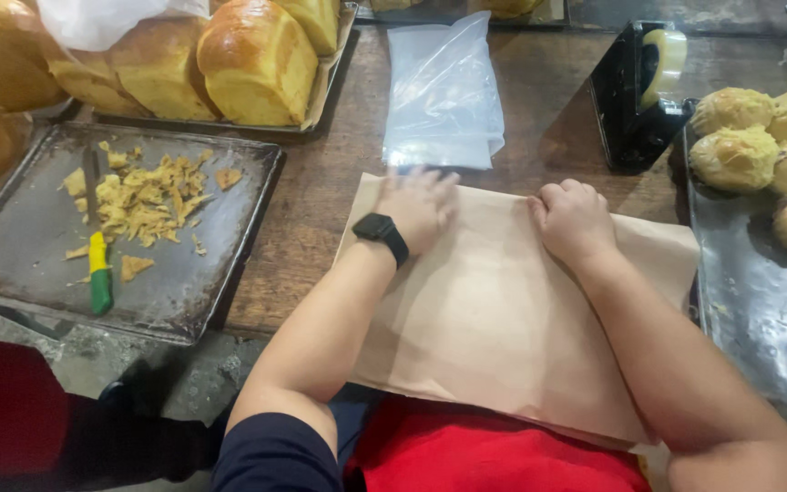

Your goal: The person wraps individual buns in plastic wrap and places them into a yellow crate, while another person slices loaves of bread nearby. The person uses tape from a dispenser to seal the plastic wrap on each bun.

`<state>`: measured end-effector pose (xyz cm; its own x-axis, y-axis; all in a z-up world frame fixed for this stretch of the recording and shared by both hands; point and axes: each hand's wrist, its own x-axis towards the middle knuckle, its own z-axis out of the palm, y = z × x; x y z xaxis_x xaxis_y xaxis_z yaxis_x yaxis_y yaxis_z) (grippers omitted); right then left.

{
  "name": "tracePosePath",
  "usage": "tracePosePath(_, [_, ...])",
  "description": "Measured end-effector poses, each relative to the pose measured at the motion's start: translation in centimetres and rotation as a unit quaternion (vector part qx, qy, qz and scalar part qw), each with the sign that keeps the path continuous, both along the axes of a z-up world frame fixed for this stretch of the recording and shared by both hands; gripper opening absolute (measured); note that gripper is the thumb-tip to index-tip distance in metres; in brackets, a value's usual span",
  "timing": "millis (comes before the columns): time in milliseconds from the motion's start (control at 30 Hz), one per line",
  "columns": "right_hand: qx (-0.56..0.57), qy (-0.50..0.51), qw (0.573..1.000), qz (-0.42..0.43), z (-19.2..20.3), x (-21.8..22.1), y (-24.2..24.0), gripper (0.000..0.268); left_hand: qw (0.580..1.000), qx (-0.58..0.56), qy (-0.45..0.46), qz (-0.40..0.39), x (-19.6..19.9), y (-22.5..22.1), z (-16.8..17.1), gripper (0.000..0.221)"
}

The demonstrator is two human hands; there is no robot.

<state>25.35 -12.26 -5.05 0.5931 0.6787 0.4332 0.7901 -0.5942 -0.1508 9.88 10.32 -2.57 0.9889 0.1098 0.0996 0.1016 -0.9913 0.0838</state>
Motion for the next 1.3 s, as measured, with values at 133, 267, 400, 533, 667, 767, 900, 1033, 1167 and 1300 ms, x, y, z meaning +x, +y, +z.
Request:
tracePosePath(133, [-0.021, 0.013, 1.0, 0.017, -0.4, 1.4, -0.4, 0.026, 0.974, -0.029, 0.086, 0.206, 0.1, 3.9, 2.9, 0.045])
tracePosePath(267, [-0.007, -0.008, 0.998, 0.055, -0.7, 2.0, -0.3, 0.02, 0.971, -0.081, 0.034, 0.221, -1.3, 7.1, 3.5, 0.04])
tracePosePath(400, [0.037, -0.057, 0.993, 0.097, -0.9, 2.5, 0.6, 0.016, 0.972, -0.185, -0.035, 0.141, -3.2, 9.1, 3.4, 0.038])
tracePosePath(533, [0.036, -0.08, 0.989, 0.12, -1.1, 3.5, 1.8, 0.014, 0.909, -0.353, -0.008, 0.221, -4.5, 9.4, 3.8, 0.041])
tracePosePath(667, [0.0, -0.064, 0.991, 0.116, -1.7, 3.7, 2.9, 0.013, 0.959, -0.198, 0.012, 0.203, -4.8, 9.9, 4.0, 0.05])
tracePosePath(767, [-0.001, -0.081, 0.992, 0.102, -1.9, 3.9, 3.2, 0.014, 0.954, -0.176, -0.003, 0.243, -4.4, 9.6, 4.1, 0.054])
tracePosePath(900, [-0.054, -0.044, 0.997, 0.018, -1.4, 3.3, 3.9, 0.019, 0.964, 0.009, -0.047, 0.262, -2.6, 7.0, 3.5, 0.053])
tracePosePath(1033, [-0.091, -0.01, 0.994, -0.064, -0.3, 0.2, 6.5, 0.037, 0.998, -0.006, 0.013, 0.057, -1.0, -0.2, 1.7, 0.066])
tracePosePath(1167, [-0.082, 0.104, 0.991, -0.009, 0.0, -3.9, 8.0, 0.06, 0.982, -0.103, 0.12, 0.104, -1.0, -4.1, 2.2, 0.077])
tracePosePath(1300, [-0.226, 0.188, 0.956, -0.019, 1.6, -2.7, 4.6, 0.074, 0.982, -0.051, 0.153, 0.094, -2.4, -3.5, 3.3, 0.078])
